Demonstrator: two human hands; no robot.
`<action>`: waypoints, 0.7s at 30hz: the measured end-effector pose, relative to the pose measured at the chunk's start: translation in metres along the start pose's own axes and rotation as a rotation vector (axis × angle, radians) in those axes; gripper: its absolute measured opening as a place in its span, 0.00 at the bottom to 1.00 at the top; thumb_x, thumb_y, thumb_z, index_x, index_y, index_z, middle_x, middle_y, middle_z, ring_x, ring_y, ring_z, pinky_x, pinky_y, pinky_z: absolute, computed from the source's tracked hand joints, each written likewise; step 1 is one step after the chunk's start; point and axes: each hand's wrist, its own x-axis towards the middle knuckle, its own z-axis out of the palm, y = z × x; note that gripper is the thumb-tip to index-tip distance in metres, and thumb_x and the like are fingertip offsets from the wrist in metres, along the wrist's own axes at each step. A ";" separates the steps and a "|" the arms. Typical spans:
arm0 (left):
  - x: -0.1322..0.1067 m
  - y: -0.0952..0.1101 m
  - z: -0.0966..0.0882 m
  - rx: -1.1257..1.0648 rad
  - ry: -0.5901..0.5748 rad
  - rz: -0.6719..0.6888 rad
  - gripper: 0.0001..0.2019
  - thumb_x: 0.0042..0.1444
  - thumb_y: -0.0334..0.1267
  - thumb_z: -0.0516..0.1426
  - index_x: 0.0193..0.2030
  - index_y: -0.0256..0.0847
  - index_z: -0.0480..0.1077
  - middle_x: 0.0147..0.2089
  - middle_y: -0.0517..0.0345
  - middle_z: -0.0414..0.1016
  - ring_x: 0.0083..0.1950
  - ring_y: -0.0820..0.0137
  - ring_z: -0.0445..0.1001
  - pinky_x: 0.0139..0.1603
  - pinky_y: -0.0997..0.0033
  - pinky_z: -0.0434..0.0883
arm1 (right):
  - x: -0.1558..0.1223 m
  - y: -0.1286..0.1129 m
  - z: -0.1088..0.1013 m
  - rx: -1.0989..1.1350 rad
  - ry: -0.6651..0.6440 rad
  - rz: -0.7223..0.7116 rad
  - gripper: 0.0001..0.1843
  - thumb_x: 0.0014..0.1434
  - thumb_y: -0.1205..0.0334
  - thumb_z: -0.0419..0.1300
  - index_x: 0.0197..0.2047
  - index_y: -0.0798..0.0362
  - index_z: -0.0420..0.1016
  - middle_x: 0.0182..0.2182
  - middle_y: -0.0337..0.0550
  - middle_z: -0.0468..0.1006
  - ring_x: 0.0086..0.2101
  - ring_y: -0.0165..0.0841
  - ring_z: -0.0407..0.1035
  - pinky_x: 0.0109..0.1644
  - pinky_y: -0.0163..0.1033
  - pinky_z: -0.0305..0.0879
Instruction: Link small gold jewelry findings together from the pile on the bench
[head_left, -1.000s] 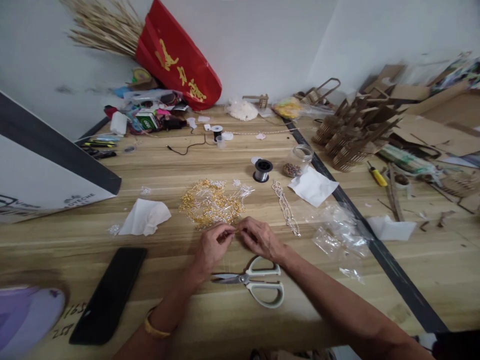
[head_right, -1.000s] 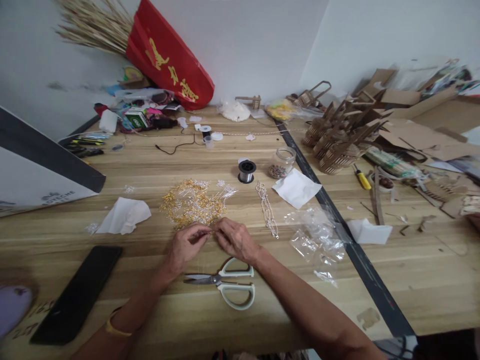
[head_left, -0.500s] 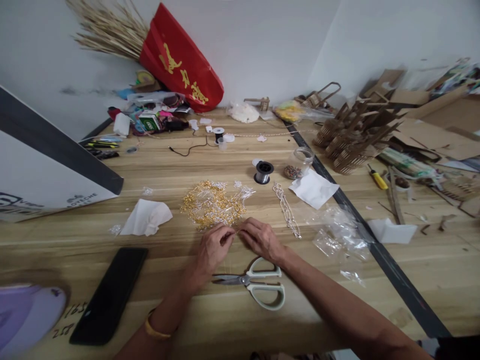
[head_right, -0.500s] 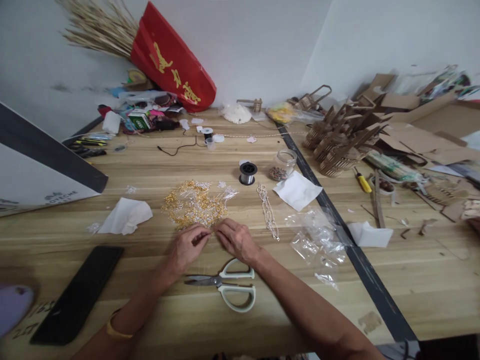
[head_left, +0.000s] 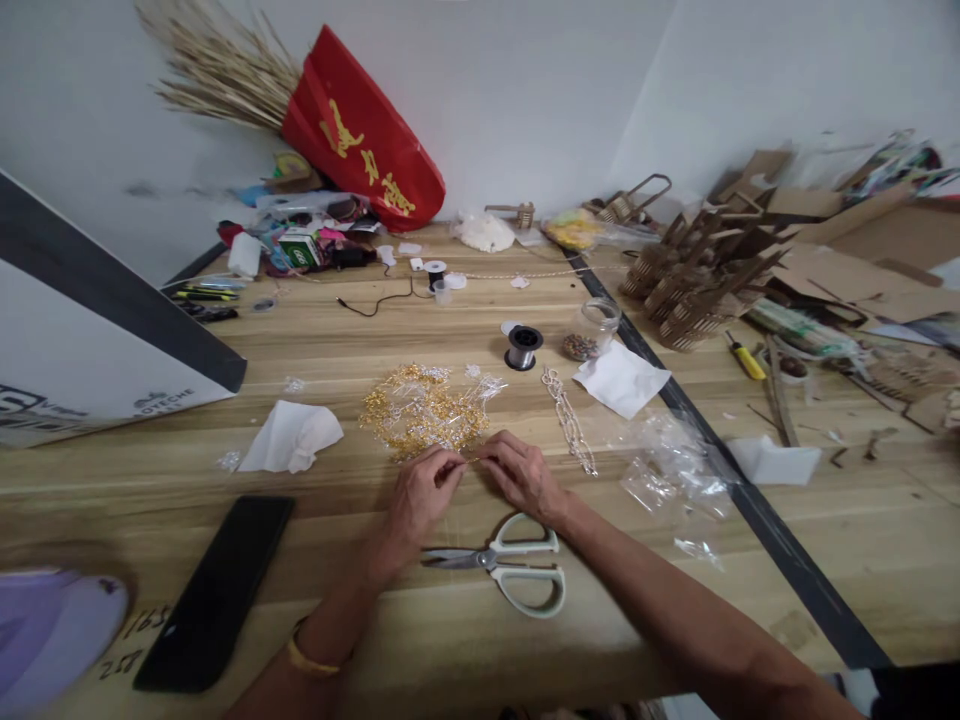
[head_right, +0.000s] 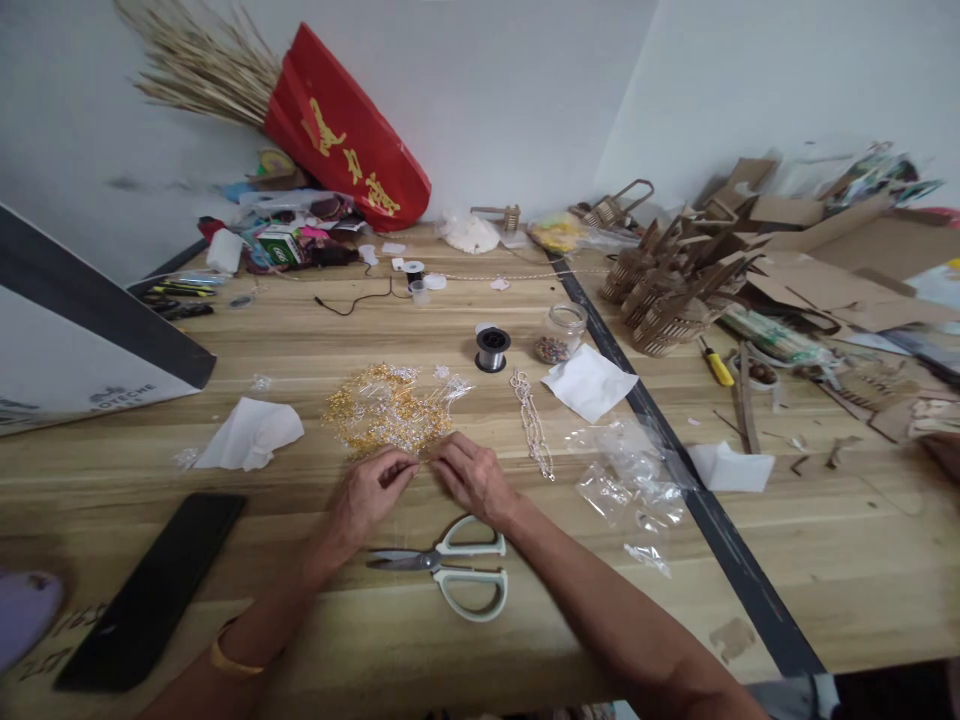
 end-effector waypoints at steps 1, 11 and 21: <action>0.000 0.000 0.000 0.003 0.004 -0.002 0.04 0.53 0.29 0.56 0.30 0.39 0.72 0.28 0.59 0.74 0.28 0.74 0.70 0.31 0.76 0.65 | 0.000 0.000 0.000 0.004 0.006 0.000 0.07 0.65 0.66 0.51 0.42 0.54 0.69 0.34 0.47 0.72 0.35 0.33 0.68 0.38 0.37 0.68; 0.002 0.002 -0.003 0.035 0.004 0.034 0.05 0.53 0.32 0.57 0.28 0.39 0.72 0.26 0.60 0.74 0.27 0.74 0.69 0.30 0.76 0.64 | 0.001 0.000 -0.002 0.054 0.065 -0.026 0.07 0.65 0.64 0.51 0.41 0.54 0.70 0.33 0.46 0.72 0.34 0.32 0.68 0.36 0.37 0.67; 0.000 -0.001 0.001 0.062 -0.012 0.046 0.06 0.54 0.35 0.57 0.27 0.40 0.72 0.26 0.60 0.74 0.27 0.74 0.69 0.30 0.76 0.63 | 0.001 0.001 -0.002 0.070 0.112 0.001 0.08 0.65 0.62 0.52 0.38 0.54 0.70 0.31 0.45 0.72 0.32 0.31 0.68 0.35 0.36 0.67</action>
